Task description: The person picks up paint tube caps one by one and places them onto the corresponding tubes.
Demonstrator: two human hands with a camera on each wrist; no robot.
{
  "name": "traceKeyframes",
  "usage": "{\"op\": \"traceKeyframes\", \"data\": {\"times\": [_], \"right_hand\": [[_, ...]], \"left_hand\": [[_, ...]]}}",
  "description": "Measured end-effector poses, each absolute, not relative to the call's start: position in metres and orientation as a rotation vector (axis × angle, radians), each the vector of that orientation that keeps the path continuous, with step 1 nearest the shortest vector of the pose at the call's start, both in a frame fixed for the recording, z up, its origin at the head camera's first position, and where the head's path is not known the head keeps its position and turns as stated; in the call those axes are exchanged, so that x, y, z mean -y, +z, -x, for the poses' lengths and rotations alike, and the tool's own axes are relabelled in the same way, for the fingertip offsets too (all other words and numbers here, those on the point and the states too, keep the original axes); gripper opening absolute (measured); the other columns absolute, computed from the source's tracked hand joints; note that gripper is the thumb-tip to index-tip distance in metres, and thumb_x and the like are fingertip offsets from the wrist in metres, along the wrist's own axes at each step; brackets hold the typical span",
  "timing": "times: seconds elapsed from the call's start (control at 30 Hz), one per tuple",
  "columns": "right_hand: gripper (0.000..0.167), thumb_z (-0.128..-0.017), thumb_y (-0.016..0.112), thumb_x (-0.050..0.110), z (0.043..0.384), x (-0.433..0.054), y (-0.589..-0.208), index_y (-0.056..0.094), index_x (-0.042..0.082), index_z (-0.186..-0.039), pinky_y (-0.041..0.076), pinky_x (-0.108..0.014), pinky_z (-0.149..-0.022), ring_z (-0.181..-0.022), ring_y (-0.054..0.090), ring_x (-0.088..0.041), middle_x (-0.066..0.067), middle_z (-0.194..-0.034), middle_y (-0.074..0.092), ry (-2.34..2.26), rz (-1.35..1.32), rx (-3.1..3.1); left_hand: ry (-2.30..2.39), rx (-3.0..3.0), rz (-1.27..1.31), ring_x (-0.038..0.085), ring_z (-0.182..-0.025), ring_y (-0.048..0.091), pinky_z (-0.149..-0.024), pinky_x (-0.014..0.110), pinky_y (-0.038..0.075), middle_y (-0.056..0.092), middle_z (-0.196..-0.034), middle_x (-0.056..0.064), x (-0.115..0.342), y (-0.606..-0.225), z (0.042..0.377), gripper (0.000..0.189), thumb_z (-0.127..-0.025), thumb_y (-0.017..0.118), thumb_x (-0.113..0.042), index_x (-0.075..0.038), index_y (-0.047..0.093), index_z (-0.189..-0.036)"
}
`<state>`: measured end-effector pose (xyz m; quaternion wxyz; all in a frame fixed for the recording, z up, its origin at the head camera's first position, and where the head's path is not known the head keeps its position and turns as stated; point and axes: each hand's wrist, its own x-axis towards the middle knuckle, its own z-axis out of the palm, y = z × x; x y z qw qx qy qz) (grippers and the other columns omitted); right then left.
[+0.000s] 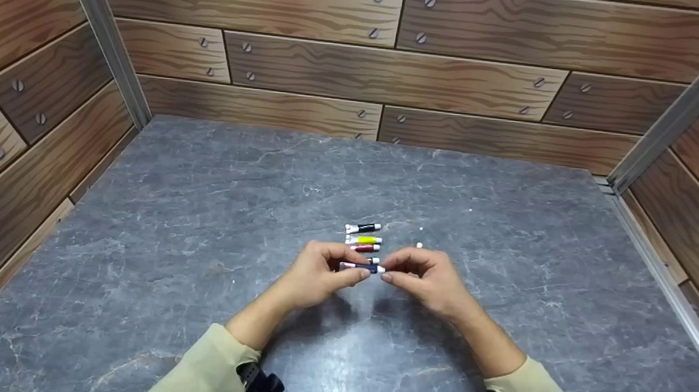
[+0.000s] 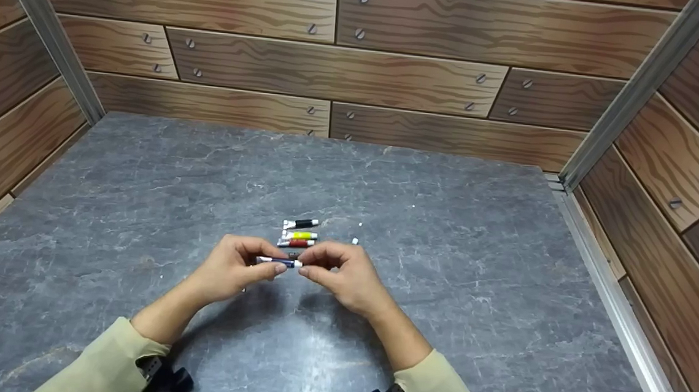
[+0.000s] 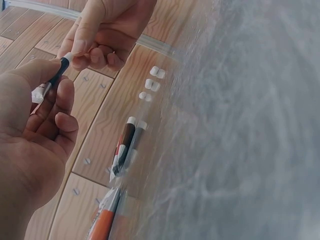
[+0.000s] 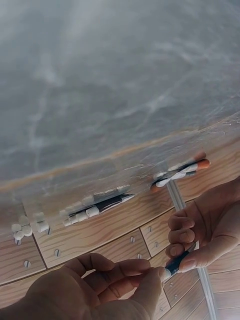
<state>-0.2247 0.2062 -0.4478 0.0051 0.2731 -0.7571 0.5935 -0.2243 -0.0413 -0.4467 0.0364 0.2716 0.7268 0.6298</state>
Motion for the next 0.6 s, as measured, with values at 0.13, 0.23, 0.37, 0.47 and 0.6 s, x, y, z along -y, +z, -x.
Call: {"op": "traceKeyframes", "data": {"times": [0.13,0.23,0.37,0.47,0.6], "right_hand": [[0.014,-0.089,0.081,-0.003,0.2248,-0.2059,-0.4468,0.078,-0.004,-0.103,0.059,-0.027,-0.081,-0.089,0.071,-0.015,-0.010,-0.098,0.078,1.839,-0.863,2.372],[0.014,-0.089,0.081,-0.002,0.2248,-0.2057,-0.4459,0.078,-0.003,-0.102,0.059,-0.027,-0.080,-0.090,0.071,-0.015,-0.010,-0.098,0.078,1.828,-0.851,2.376],[0.013,-0.089,0.082,0.001,0.2237,-0.2055,-0.4446,0.080,0.000,-0.102,0.058,-0.026,-0.076,-0.087,0.071,-0.016,-0.010,-0.098,0.078,1.822,-0.815,2.409],[0.012,-0.090,0.083,0.003,0.2231,-0.2058,-0.4449,0.080,0.001,-0.101,0.057,-0.025,-0.074,-0.085,0.071,-0.017,-0.010,-0.097,0.079,1.818,-0.787,2.448],[0.011,-0.092,0.082,0.005,0.2233,-0.2072,-0.4466,0.080,0.002,-0.102,0.057,-0.025,-0.073,-0.083,0.070,-0.017,-0.010,-0.096,0.078,1.826,-0.757,2.472]], "left_hand": [[1.929,-2.237,-0.841,0.005,-0.068,0.058,-0.059,0.019,0.047,0.075,-0.087,0.002,0.0416,-0.4450,0.2241,0.011,-0.094,0.081,-0.007,-0.002,0.081,-0.103],[1.914,-2.247,-0.843,0.005,-0.068,0.058,-0.060,0.019,0.047,0.075,-0.088,0.002,0.0415,-0.4444,0.2245,0.011,-0.094,0.081,-0.007,-0.003,0.081,-0.103],[1.889,-2.254,-0.837,0.005,-0.066,0.056,-0.057,0.018,0.045,0.074,-0.085,0.001,0.0415,-0.4446,0.2246,0.010,-0.095,0.080,-0.008,-0.004,0.082,-0.104],[1.866,-2.260,-0.829,0.004,-0.064,0.055,-0.055,0.018,0.044,0.072,-0.082,0.000,0.0417,-0.4456,0.2246,0.010,-0.095,0.080,-0.009,-0.004,0.082,-0.104],[1.838,-2.278,-0.833,0.004,-0.064,0.056,-0.056,0.018,0.045,0.073,-0.084,-0.002,0.0409,-0.4463,0.2255,0.012,-0.096,0.080,-0.010,-0.005,0.082,-0.107]]}}
